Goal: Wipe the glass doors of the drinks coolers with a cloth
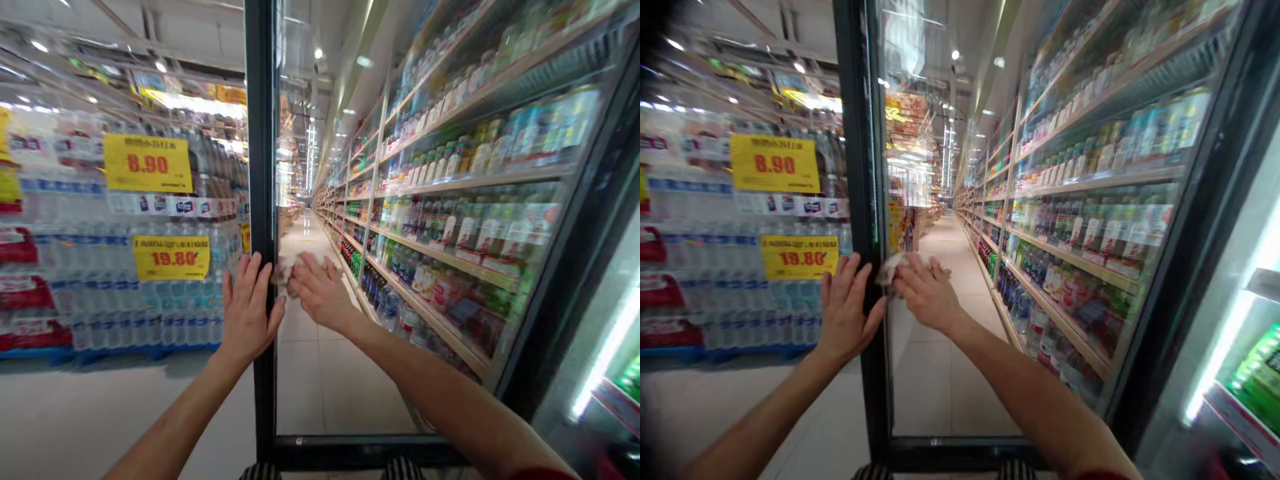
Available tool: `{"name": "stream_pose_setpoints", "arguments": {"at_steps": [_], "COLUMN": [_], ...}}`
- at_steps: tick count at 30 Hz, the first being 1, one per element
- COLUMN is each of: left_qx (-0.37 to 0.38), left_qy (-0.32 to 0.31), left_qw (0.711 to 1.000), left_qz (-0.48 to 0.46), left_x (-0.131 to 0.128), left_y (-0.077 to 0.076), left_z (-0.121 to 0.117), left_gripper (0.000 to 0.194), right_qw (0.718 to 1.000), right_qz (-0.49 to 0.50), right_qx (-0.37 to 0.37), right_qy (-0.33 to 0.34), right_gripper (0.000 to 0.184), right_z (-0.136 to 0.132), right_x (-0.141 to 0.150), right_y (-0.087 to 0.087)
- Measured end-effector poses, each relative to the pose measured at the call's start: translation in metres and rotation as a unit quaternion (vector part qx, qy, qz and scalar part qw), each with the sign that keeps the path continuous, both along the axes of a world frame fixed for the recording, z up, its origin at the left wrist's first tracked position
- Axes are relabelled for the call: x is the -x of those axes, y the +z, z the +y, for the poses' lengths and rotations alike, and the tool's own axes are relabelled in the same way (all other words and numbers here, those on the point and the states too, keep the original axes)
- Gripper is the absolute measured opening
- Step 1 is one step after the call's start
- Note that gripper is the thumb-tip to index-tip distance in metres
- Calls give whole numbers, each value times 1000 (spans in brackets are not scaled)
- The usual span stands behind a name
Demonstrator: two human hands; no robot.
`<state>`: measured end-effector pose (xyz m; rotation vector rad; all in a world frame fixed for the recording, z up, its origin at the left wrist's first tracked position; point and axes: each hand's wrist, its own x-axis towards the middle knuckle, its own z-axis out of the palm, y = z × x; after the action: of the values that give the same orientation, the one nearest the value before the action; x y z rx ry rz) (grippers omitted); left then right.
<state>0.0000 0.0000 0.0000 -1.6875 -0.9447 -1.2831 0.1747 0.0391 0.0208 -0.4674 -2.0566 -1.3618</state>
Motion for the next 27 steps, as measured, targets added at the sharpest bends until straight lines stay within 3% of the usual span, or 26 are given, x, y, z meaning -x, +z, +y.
{"name": "stream_pose_setpoints", "arguments": {"at_steps": [4, 7, 13, 15, 18, 19, 22, 24, 27], "left_qx": [-16, -34, -29, -29, -20, -15, -1, 4, 5], "left_qy": [-12, -23, -34, -41, -55, -59, -65, -64, -68], "left_qw": [1000, 999, 999, 999, 998, 998, 997, 997, 996], "left_qz": [7, 0, 12, 17, 18, 20, 39, 51, 55], "left_x": [-14, -25, -43, -51, -65, -70, -84, -91, -106], "left_y": [16, 26, 35, 36, 35, 34, 30, 26, 20], "left_z": [2, 4, 11, 15, 20, 22, 23, 22, 22], "left_gripper": [67, 68, 67, 67, 66, 66, 64, 63, 64], "right_qw": [991, 960, 997, 985, 935, 936, 973, 968, 895], "right_qz": [130, 272, 70, 161, 340, 338, 207, 224, 419], "right_qx": [-27, -29, -1, -9, -18, -15, 2, -10, -61], "right_qy": [-27, -62, -44, -60, -98, -102, -98, -111, -143], "right_gripper": [34, 42, 33, 36, 43, 43, 38, 36, 41], "right_z": [5, 3, -3, -3, -3, -4, -6, -7, -9], "right_x": [-20, -31, -64, -79, -98, -104, -129, -152, -177], "right_y": [59, 78, 37, 36, 36, 31, 3, -13, -25]}}
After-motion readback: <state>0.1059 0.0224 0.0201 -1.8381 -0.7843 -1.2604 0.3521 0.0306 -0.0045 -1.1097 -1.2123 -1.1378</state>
